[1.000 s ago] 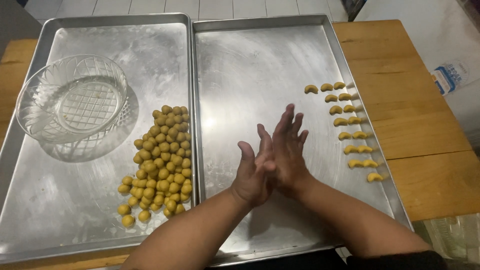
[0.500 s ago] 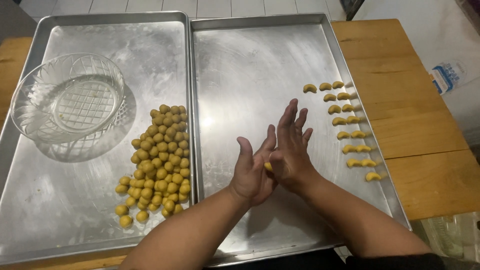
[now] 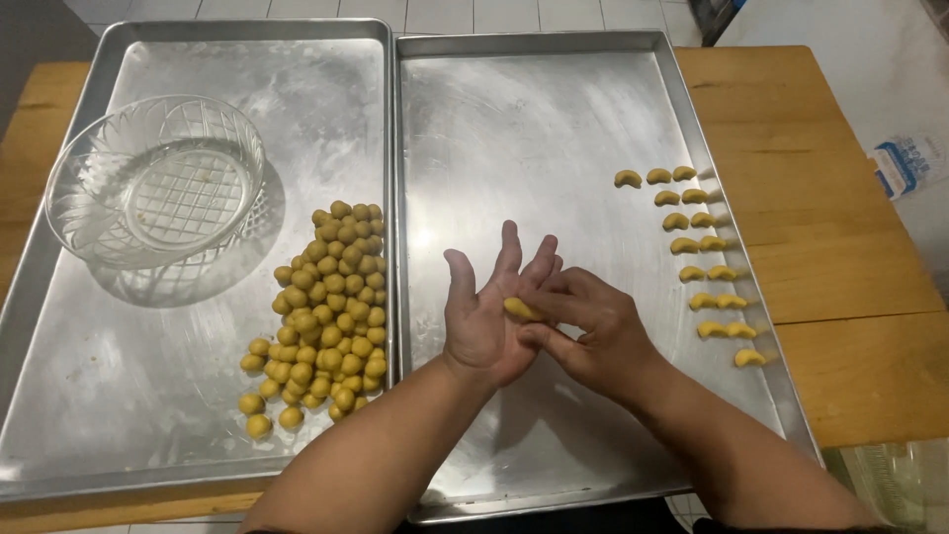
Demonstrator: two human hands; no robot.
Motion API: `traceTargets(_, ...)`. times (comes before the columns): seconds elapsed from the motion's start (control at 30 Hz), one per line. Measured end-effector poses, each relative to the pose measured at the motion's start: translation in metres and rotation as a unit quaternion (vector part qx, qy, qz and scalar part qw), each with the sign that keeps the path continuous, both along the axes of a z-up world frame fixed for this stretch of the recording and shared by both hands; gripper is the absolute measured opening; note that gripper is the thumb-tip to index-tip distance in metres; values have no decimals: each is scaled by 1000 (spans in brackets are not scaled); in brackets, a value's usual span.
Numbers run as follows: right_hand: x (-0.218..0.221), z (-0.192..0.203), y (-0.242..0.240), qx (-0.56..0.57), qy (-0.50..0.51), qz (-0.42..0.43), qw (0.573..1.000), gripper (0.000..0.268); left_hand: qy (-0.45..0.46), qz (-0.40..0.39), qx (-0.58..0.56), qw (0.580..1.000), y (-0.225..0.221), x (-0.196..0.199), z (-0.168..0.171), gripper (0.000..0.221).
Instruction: The person is taking small balls of dough, rolling them between their hands to smooth them, and then shaping them into crescent shapes on a metal baking tray.
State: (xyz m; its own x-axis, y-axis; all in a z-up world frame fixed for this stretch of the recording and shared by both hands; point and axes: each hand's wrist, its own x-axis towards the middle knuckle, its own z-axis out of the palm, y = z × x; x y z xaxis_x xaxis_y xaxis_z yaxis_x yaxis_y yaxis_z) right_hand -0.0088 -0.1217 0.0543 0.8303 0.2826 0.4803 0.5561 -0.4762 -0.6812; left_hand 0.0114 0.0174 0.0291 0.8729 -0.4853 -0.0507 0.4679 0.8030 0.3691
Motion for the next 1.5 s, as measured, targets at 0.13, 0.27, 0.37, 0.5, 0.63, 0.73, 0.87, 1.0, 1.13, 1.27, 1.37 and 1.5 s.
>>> traceTargets(0.13, -2, 1, 1, 1, 20, -19, 1000, 26, -39, 13, 40, 998, -1, -5, 16, 111)
traceTargets(0.27, -6, 18, 3, 18, 82, 9, 996, 23, -132, 31, 199, 971, 4, -3, 20, 99)
traceTargets(0.37, -4, 13, -1, 14, 92, 10, 996, 21, -172, 7, 298, 939, 5, -6, 22, 94)
traceTargets(0.5, -2, 4, -1, 34, 99, -24, 994, 18, -162, 32, 308, 937, -2, -13, 24, 91)
traceTargets(0.63, -2, -3, 5, 51, 124, -40, 990, 16, -149, 60, 314, 936, -8, -18, 17, 90)
traceTargets(0.73, 1, -10, 4, 47, 211, -75, 974, 20, -124, 106, 321, 933, -15, -19, 8, 88)
traceTargets(0.87, 14, -2, -8, 70, 271, -76, 957, 21, -84, 92, 290, 949, -17, -12, -4, 85)
traceTargets(1.0, 51, -2, -68, 39, 262, -143, 954, 22, -42, 38, 278, 959, -17, -9, -10, 81)
traceTargets(1.13, 94, -8, -129, 91, 193, -211, 954, 21, -70, -23, 317, 945, -19, -9, -4, 80)
traceTargets(1.27, 128, -25, -154, -42, 159, -267, 949, 24, -131, -66, 349, 926, -22, -7, -18, 91)
traceTargets(1.37, 155, -55, -166, -125, 171, -278, 937, 24, -143, -81, 373, 913, -23, -3, -23, 91)
traceTargets(1.5, 163, -52, -149, -142, 240, -300, 912, 20, -40, -90, 353, 930, -26, 4, -31, 81)
